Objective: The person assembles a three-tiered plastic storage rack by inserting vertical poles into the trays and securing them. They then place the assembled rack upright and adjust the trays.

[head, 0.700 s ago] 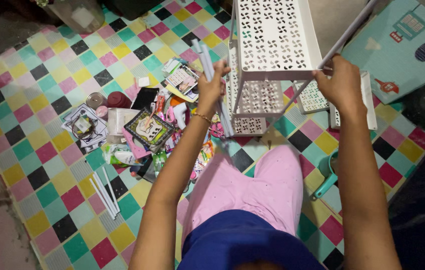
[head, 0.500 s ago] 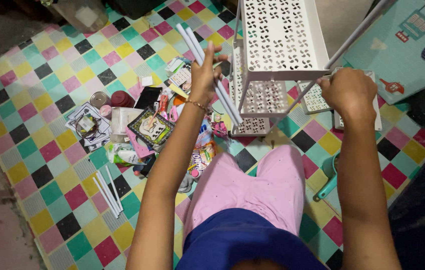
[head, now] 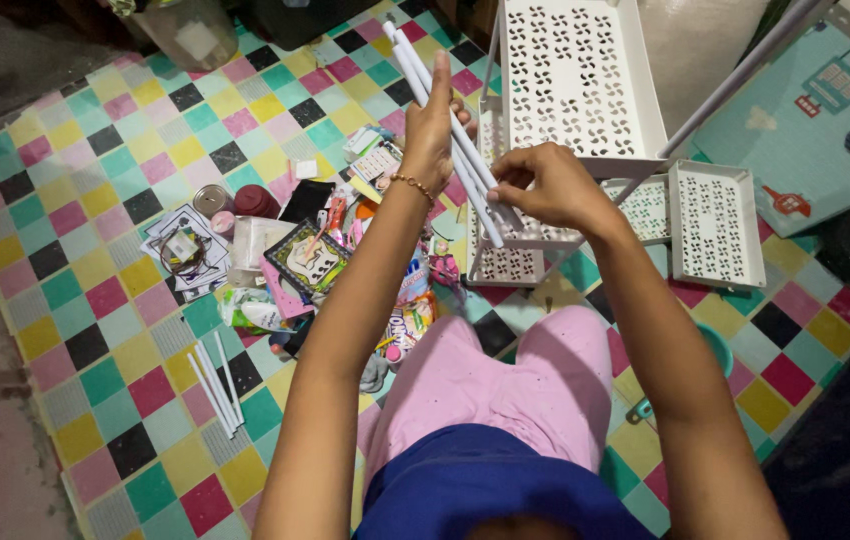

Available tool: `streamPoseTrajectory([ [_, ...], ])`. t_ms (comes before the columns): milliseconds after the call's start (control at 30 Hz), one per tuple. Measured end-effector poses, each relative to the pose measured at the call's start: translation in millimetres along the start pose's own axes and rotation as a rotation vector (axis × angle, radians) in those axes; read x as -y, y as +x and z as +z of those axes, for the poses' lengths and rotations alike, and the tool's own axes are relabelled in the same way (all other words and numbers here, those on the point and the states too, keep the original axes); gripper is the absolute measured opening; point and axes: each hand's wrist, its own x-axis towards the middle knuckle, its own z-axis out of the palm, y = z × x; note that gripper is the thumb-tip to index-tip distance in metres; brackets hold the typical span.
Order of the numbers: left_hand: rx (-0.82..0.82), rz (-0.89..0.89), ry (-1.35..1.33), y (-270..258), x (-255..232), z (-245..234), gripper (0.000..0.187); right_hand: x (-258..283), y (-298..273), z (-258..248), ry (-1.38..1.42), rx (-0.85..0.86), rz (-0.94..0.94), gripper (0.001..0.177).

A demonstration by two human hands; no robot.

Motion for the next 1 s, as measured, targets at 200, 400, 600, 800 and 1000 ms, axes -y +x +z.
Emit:
streamPoseTrajectory([
  [200,-0.045,0.200,0.254,17.6,-0.2,0.7,0.062,0.2,12.3,-13.7,0.026,0.049,0.090,0.021],
  [400,0.030,0.226,0.226,28.4,13.9,-12.5,0.053,-3.5,15.7,-38.7,-0.057,-0.070,0.105,0.015],
  [600,0.189,0.250,0.543,33.5,60.1,-35.4,0.030,-14.2,23.8,-52.5,0.044,-0.307,0.071,0.014],
  [800,0.122,0.103,0.511,24.2,103.7,-41.8,0.036,-22.4,23.3,-39.2,0.176,-0.349,0.080,0.014],
  [1000,0.108,-0.157,0.483,-2.6,105.6,-39.6,0.051,-22.2,26.4,-29.6,0.188,-0.332,0.020,0.018],
])
